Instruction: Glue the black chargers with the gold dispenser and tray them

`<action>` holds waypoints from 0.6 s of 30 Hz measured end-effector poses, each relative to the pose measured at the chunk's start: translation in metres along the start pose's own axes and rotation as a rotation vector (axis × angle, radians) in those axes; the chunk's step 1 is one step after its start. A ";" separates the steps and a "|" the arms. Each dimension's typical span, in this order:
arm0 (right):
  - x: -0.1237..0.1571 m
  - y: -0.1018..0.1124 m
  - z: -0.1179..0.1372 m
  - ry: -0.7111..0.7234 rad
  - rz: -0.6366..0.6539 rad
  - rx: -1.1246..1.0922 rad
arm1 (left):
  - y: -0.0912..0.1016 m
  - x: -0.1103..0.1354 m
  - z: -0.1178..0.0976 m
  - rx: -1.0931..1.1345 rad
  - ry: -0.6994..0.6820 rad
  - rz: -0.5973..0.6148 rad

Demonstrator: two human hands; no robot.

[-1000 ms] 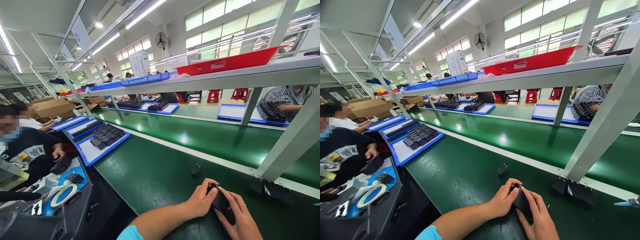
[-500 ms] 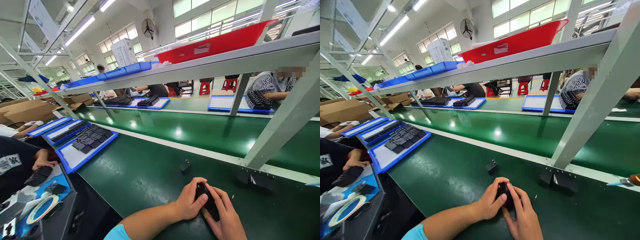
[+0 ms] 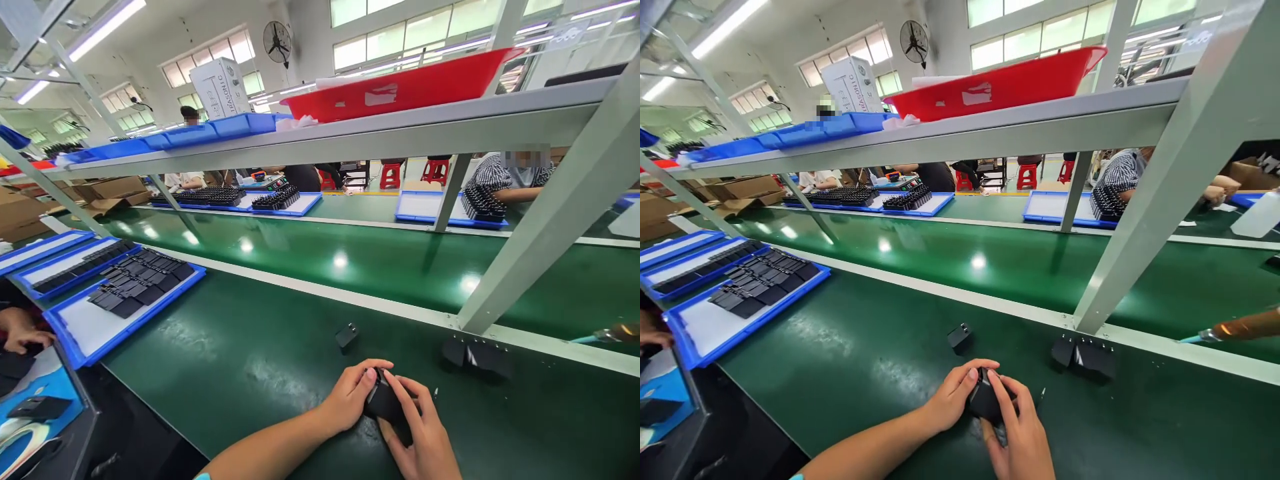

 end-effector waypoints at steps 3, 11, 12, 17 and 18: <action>-0.002 0.003 0.000 -0.026 0.009 -0.004 | 0.002 -0.001 0.001 -0.052 -0.035 0.046; -0.014 0.014 -0.001 -0.086 -0.039 -0.002 | 0.000 -0.008 0.007 0.144 0.011 0.103; -0.014 0.015 -0.001 -0.101 -0.041 -0.013 | 0.000 -0.011 0.010 0.181 0.023 0.096; -0.016 0.015 -0.005 -0.212 -0.030 -0.115 | 0.007 -0.019 0.011 0.154 0.046 -0.054; -0.016 0.015 -0.006 -0.225 -0.024 -0.133 | 0.009 -0.019 0.008 0.076 0.009 -0.095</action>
Point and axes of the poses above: each hand's wrist, its own x-axis away from the middle knuckle, its own y-axis out of the back of the hand, z = x × y, the point moved 2 cm from there along -x, towards the middle knuckle, and after that the axes turned 7 degrees about -z, right-handed, at the moved point
